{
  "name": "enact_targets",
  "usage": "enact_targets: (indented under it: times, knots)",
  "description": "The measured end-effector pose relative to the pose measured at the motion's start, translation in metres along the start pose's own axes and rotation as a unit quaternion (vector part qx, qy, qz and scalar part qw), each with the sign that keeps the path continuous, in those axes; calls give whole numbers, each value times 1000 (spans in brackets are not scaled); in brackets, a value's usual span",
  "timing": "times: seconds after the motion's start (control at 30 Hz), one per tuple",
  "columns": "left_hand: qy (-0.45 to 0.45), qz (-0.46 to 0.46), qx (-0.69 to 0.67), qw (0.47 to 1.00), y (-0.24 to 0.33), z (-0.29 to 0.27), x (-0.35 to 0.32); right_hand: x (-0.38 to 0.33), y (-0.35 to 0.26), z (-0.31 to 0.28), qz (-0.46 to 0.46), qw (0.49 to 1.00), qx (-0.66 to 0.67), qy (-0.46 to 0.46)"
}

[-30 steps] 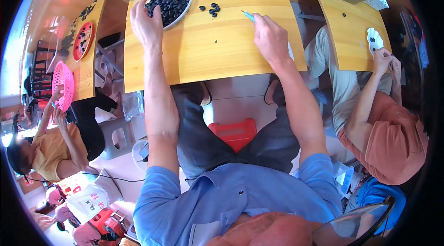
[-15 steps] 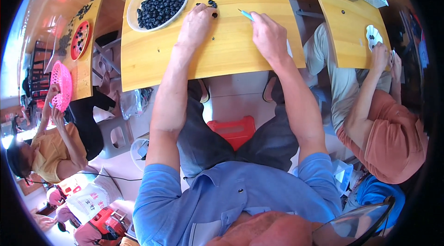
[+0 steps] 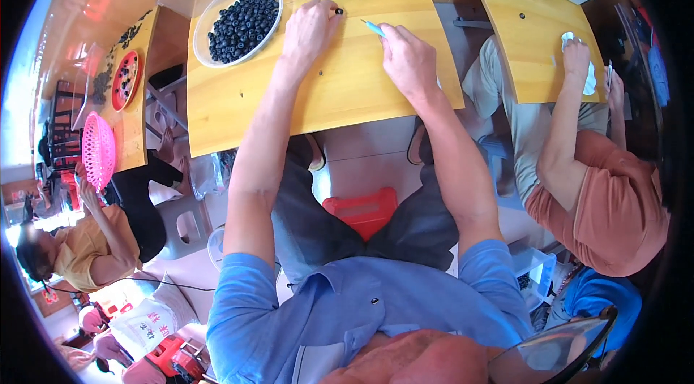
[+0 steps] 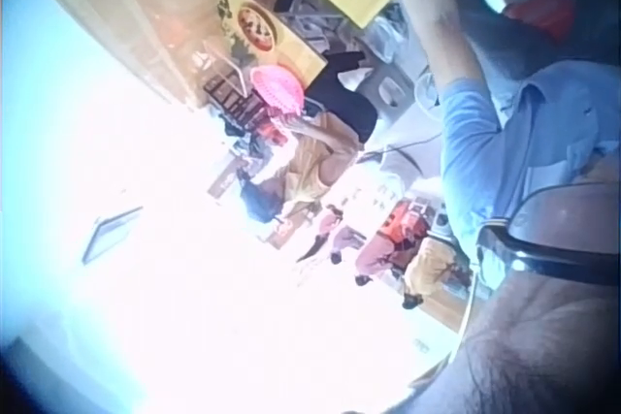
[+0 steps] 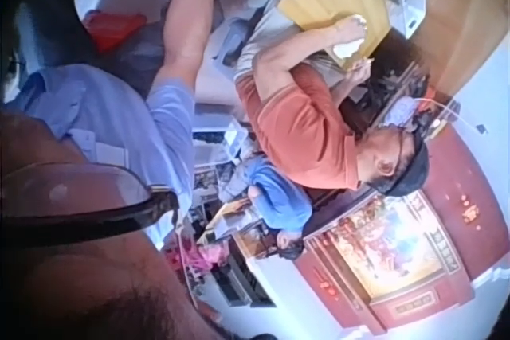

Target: The person trims small black parts with a utility knife and places them on the table, swaps the container of parts, and continues trimming parts.

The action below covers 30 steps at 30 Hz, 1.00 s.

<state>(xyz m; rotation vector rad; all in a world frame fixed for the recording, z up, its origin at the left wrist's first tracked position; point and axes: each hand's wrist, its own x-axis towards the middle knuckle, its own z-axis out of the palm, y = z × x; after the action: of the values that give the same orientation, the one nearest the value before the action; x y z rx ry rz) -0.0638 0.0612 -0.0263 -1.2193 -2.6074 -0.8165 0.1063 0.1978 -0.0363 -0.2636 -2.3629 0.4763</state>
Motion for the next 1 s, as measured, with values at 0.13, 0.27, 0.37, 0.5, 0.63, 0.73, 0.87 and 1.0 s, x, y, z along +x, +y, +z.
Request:
enact_targets:
  times: [0.13,0.27,0.37,0.5,0.63,0.73,0.87,1.0]
  knots:
    - [-34,-21,101,994,-9,2,37,6,0,-3,27,999,1,-20]
    - [14,-35,83,996,-3,-5,39,5,8,-6,47,999,5,-24]
    - [28,-84,47,995,-3,-14,24,3,16,-12,59,998,5,5]
    - [50,-70,69,994,-29,-17,-4,5,13,-16,54,998,26,1]
    - [55,-61,121,989,-21,-3,6,3,13,-20,69,997,31,-25]
    - [38,-40,180,982,-16,1,18,2,9,-22,75,996,35,-38]
    - [-46,-90,184,978,-7,2,30,-1,12,-23,55,998,40,-5]
    - [-64,-95,195,974,-17,0,32,-1,11,-24,50,998,46,3]
